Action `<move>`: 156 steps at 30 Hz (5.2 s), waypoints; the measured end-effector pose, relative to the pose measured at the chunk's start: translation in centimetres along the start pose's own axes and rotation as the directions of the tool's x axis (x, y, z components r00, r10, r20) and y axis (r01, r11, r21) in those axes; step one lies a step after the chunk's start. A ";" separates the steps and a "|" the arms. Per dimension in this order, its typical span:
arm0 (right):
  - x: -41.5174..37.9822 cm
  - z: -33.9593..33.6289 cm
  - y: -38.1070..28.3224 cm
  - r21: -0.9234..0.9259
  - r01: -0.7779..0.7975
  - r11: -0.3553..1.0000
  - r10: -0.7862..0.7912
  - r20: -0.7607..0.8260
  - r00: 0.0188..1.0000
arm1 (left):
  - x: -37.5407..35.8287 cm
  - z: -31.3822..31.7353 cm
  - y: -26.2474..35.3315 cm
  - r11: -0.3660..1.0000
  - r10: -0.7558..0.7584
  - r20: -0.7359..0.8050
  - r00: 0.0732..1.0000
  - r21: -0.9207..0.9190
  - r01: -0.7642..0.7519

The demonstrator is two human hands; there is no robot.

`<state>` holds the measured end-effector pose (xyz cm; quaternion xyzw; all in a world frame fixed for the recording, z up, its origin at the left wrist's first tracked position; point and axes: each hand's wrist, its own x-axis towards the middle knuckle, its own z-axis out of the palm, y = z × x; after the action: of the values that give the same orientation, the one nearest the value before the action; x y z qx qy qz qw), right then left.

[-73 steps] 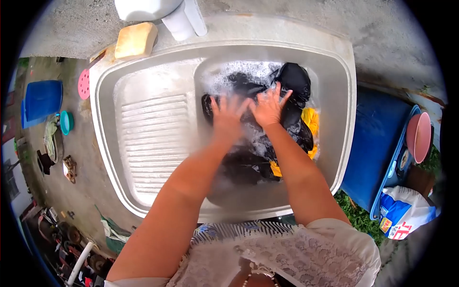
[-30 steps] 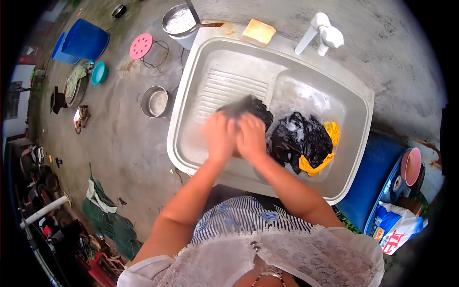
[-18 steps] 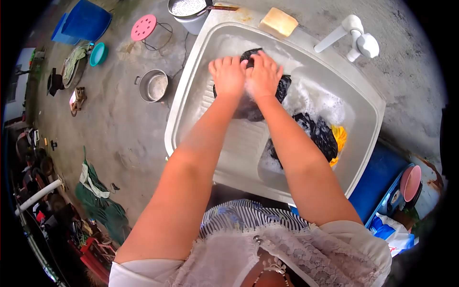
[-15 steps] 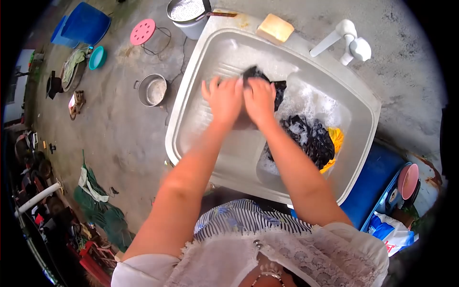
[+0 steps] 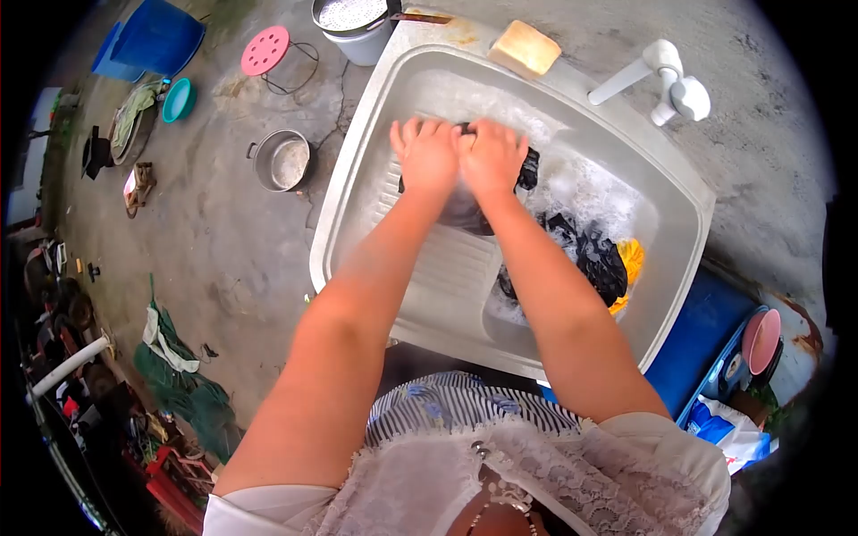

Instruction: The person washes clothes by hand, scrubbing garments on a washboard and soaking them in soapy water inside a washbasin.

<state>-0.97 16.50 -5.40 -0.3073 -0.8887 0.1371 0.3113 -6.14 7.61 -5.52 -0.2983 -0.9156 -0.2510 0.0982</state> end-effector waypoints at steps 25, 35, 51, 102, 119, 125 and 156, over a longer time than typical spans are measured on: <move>-11.2 -8.8 -0.1 0.590 0.053 0.806 -0.236 0.239 0.942 | -13.0 -9.3 1.1 0.940 0.115 0.186 0.976 -0.338 -0.047; 0.0 1.1 -0.2 0.030 0.071 0.997 -0.074 0.115 0.991 | -0.3 -1.3 -0.5 0.999 0.028 -0.045 0.999 0.039 -0.027; 1.8 2.5 -1.5 -0.002 -0.075 0.997 0.075 0.063 0.995 | 2.5 0.4 -1.3 0.996 -0.002 -0.086 0.996 0.091 0.010; -2.7 -2.0 0.6 0.231 0.126 0.965 -0.208 0.375 0.903 | -3.1 -1.3 -0.1 0.994 -0.052 0.012 0.999 -0.099 0.053; -11.9 -8.7 -0.2 0.450 0.038 0.892 -0.142 0.199 0.970 | -14.0 -5.9 2.1 0.920 -0.044 0.192 0.980 -0.376 0.115; -7.0 -6.4 3.0 0.535 0.161 0.829 -0.399 0.366 0.840 | -10.5 -4.7 1.1 0.907 0.124 0.223 0.967 -0.420 -0.020; -3.0 -29.4 27.0 0.255 -0.392 0.884 0.305 0.323 0.896 | -5.4 -6.3 2.8 -0.324 -0.257 0.731 0.632 -0.681 0.657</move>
<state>32.02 37.03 4.08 -0.3880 -0.8192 0.3719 0.2001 0.03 3.59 -0.76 0.0977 -0.4741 -0.7852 -0.3863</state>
